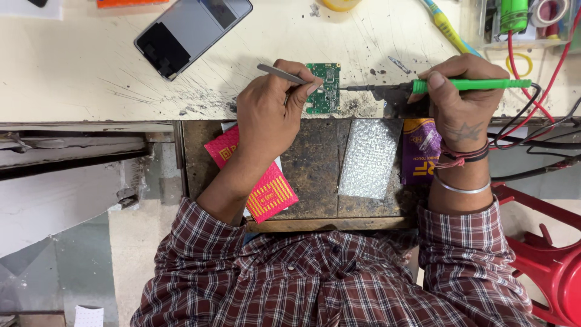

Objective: The person solders a small green circuit board on a workbench, holding the board steady with a metal tool in one hand while applying a green-handled soldering iron to the board's components with the other hand. A smartphone lies on the bench beside the work area throughout.

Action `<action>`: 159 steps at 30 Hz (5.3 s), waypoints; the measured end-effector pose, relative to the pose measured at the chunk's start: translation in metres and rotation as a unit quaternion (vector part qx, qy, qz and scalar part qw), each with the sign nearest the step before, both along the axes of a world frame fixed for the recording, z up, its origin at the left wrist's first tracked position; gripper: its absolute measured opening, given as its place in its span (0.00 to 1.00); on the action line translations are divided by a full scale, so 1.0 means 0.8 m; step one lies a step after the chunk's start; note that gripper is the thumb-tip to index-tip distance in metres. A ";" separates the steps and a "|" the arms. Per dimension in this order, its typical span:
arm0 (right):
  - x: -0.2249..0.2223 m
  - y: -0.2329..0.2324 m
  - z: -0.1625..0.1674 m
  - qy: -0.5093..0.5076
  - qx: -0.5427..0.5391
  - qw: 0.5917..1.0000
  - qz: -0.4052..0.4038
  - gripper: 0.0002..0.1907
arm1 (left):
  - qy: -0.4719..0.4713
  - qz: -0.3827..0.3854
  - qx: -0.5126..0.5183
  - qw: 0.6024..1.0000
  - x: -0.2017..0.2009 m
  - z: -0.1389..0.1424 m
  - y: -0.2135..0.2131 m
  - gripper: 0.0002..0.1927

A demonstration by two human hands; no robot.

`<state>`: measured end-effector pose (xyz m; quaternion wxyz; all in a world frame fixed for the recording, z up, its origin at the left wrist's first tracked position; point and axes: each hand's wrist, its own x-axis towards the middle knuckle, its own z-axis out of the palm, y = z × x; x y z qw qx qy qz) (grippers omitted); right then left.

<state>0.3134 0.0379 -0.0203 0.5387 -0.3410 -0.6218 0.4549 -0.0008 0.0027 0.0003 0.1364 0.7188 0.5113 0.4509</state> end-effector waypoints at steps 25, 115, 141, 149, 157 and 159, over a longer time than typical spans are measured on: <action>-0.018 0.010 -0.002 -0.042 -0.033 0.998 -0.039 0.08 | -0.011 -0.006 -0.004 1.000 -0.003 0.001 0.005 0.08; -0.021 0.023 -0.016 -0.028 -0.053 0.998 -0.032 0.08 | -0.015 -0.002 -0.062 0.998 -0.004 -0.009 0.015 0.09; -0.024 0.023 -0.016 -0.026 -0.048 0.998 -0.037 0.08 | -0.017 -0.004 -0.074 0.997 -0.005 -0.010 0.015 0.09; -0.024 0.022 -0.015 -0.026 -0.047 0.998 -0.039 0.08 | -0.025 -0.004 -0.067 0.997 -0.005 -0.009 0.015 0.09; -0.024 0.023 -0.017 -0.017 -0.051 0.998 -0.035 0.08 | -0.024 -0.006 -0.068 0.997 -0.005 -0.007 0.015 0.09; -0.024 0.023 -0.017 -0.014 -0.054 0.998 -0.035 0.08 | -0.026 -0.005 -0.069 0.997 -0.004 -0.007 0.015 0.09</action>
